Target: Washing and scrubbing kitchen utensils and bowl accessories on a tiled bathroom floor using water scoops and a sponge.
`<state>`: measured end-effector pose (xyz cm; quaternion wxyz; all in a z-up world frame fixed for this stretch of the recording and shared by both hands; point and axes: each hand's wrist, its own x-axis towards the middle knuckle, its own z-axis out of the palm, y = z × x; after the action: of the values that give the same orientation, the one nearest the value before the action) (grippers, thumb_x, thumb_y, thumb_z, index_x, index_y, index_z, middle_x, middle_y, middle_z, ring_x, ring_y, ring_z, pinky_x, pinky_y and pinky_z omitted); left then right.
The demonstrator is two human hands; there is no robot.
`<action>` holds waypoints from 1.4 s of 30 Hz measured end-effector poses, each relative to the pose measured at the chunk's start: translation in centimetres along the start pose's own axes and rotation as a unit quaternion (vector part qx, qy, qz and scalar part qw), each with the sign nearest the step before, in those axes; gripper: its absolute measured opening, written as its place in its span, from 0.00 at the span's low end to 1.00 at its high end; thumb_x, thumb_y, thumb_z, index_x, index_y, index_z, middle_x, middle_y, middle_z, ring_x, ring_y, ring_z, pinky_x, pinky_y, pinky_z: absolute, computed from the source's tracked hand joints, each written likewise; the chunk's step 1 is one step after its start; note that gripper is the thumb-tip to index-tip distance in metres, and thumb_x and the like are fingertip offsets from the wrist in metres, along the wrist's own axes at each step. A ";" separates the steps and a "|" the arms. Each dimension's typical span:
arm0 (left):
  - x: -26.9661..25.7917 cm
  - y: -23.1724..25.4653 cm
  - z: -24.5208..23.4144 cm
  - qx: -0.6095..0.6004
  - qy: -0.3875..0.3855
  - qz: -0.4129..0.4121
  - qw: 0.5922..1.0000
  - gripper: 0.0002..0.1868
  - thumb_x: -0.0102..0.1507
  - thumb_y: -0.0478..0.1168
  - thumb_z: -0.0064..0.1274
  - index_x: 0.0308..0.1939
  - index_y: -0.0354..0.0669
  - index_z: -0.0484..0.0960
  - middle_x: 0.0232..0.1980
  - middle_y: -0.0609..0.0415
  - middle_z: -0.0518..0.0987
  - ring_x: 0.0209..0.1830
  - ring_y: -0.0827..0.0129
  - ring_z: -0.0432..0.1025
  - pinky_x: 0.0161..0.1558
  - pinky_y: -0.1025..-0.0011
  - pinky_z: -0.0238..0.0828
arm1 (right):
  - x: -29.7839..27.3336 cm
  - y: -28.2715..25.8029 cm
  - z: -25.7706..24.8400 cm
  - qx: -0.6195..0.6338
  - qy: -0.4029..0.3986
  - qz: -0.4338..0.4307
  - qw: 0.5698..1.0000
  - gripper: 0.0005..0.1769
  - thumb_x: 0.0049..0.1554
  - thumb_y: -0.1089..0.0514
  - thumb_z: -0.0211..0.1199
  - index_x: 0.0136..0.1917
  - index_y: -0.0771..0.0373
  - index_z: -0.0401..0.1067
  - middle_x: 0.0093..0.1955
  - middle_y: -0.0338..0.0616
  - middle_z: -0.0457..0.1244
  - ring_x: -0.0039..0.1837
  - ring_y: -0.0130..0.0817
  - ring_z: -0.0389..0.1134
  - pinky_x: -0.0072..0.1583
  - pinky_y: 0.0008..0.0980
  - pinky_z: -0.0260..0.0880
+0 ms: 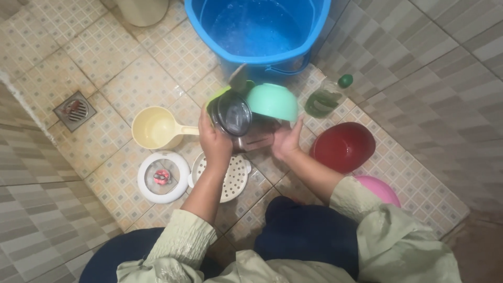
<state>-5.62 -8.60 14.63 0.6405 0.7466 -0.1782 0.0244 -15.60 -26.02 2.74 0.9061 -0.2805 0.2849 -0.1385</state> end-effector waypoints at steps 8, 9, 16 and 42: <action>-0.1 0.7 -0.1 0.035 -0.011 -0.015 0.999 0.23 0.71 0.36 0.43 0.71 0.39 0.69 0.65 0.40 0.75 0.68 0.51 0.70 0.69 0.61 0.64 | -0.6 1.2 0.2 -0.030 0.015 -0.044 0.998 0.66 0.48 0.09 0.26 0.84 0.54 0.43 0.84 0.52 0.47 0.80 0.51 0.52 0.76 0.54 0.51; -0.1 0.6 -0.1 0.038 -0.009 -0.014 0.999 0.23 0.71 0.36 0.44 0.71 0.39 0.69 0.65 0.40 0.75 0.68 0.51 0.70 0.69 0.61 0.64 | -0.6 1.2 0.4 -0.024 0.019 -0.040 0.999 0.65 0.49 0.10 0.26 0.84 0.54 0.43 0.83 0.53 0.47 0.79 0.52 0.52 0.76 0.55 0.53; -0.4 -0.1 0.0 0.050 -0.008 -0.023 0.998 0.24 0.71 0.37 0.45 0.72 0.40 0.68 0.64 0.41 0.74 0.67 0.52 0.71 0.68 0.62 0.65 | -1.7 0.4 1.8 -0.058 0.004 0.016 0.998 0.68 0.43 0.10 0.21 0.81 0.57 0.42 0.82 0.55 0.47 0.70 0.63 0.59 0.62 0.68 0.65; -0.8 -1.5 -0.6 0.115 -0.019 -0.034 0.993 0.27 0.69 0.36 0.44 0.74 0.43 0.66 0.67 0.39 0.71 0.68 0.48 0.69 0.68 0.60 0.64 | -2.4 1.5 0.2 -0.045 -0.001 0.056 0.997 0.64 0.50 0.14 0.23 0.79 0.64 0.51 0.72 0.55 0.58 0.69 0.55 0.65 0.69 0.55 0.64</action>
<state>-5.86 -7.65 13.11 0.5476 0.8211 -0.1605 0.0088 -17.23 -23.74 3.07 0.8991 -0.3045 0.3055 -0.0745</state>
